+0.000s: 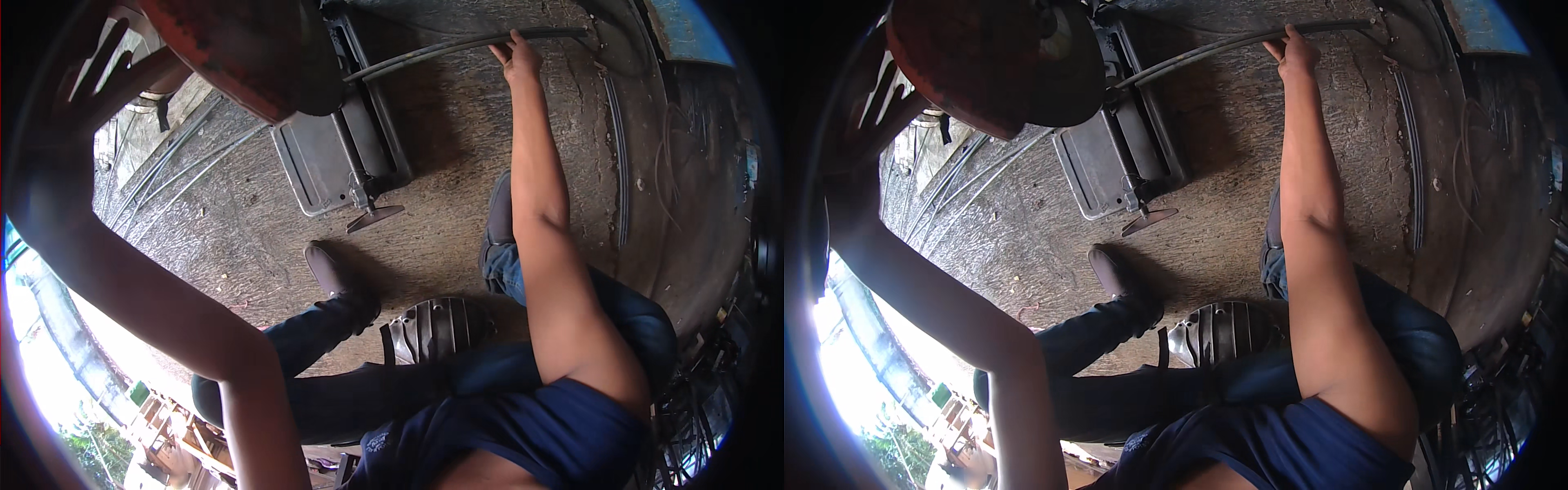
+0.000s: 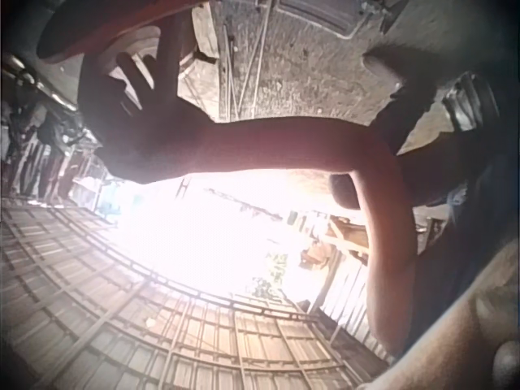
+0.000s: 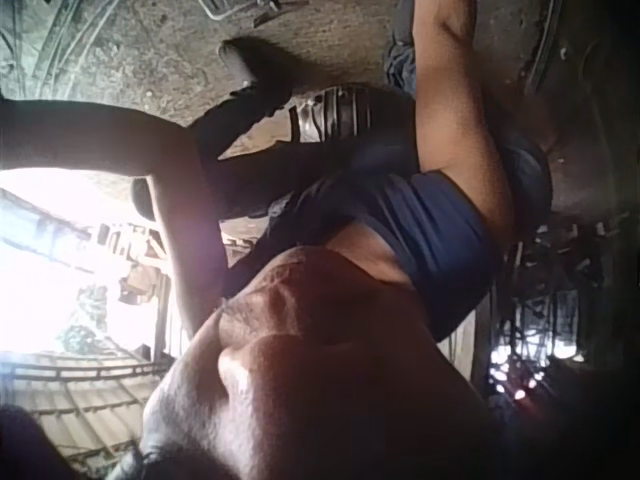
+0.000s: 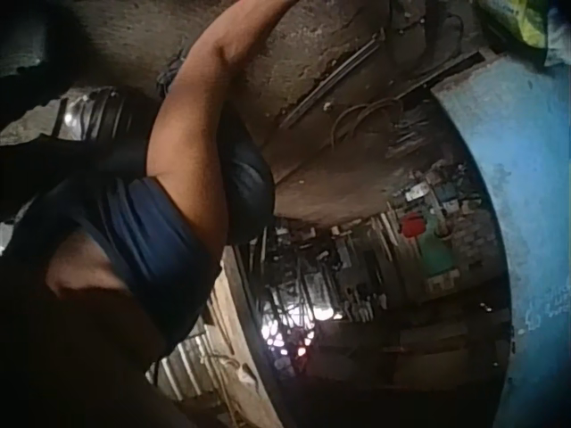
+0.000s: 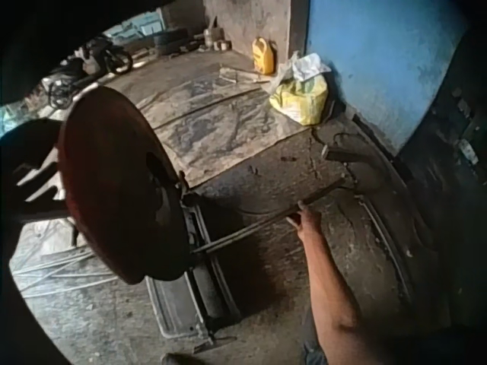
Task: Cutting and grinding metal rods using a circular chop saw.
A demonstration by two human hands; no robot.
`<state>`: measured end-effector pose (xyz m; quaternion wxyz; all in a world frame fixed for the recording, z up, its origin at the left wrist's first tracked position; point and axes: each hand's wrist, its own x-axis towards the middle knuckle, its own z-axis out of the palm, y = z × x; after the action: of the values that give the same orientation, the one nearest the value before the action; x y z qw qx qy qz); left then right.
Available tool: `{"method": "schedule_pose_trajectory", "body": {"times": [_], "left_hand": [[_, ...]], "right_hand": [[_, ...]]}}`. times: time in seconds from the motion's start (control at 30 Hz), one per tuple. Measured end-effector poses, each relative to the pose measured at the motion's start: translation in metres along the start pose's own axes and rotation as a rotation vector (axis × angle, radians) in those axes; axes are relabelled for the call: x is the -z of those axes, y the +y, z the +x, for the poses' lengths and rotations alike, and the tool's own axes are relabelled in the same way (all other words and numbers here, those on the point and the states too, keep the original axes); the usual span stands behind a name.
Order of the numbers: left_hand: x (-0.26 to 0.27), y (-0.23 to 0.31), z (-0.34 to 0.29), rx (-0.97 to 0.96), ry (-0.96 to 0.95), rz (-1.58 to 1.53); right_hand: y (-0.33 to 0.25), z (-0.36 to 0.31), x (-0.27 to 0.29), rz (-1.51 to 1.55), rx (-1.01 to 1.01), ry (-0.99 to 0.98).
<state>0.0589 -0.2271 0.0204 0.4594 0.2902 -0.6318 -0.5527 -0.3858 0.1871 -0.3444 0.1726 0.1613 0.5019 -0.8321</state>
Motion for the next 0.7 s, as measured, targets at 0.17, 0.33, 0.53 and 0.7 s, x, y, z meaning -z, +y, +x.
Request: {"method": "schedule_pose_trajectory", "body": {"times": [0.17,0.33,0.53,0.7], "left_hand": [[-0.143,0.033,-0.116,0.040,-0.133,0.086],[-0.171,0.026,-0.155,0.102,-0.247,0.127],[-0.144,0.000,-0.198,0.175,0.069,-0.178],[-0.113,-0.029,-0.229,0.128,-0.256,-0.492]], "right_hand": [[-0.001,-0.004,0.000,-0.086,0.041,0.021],[-0.001,-0.003,0.005,-0.053,0.027,0.031],[0.009,0.013,0.012,-0.043,0.045,0.018],[0.024,0.015,0.006,-0.089,-0.003,-0.010]]}}
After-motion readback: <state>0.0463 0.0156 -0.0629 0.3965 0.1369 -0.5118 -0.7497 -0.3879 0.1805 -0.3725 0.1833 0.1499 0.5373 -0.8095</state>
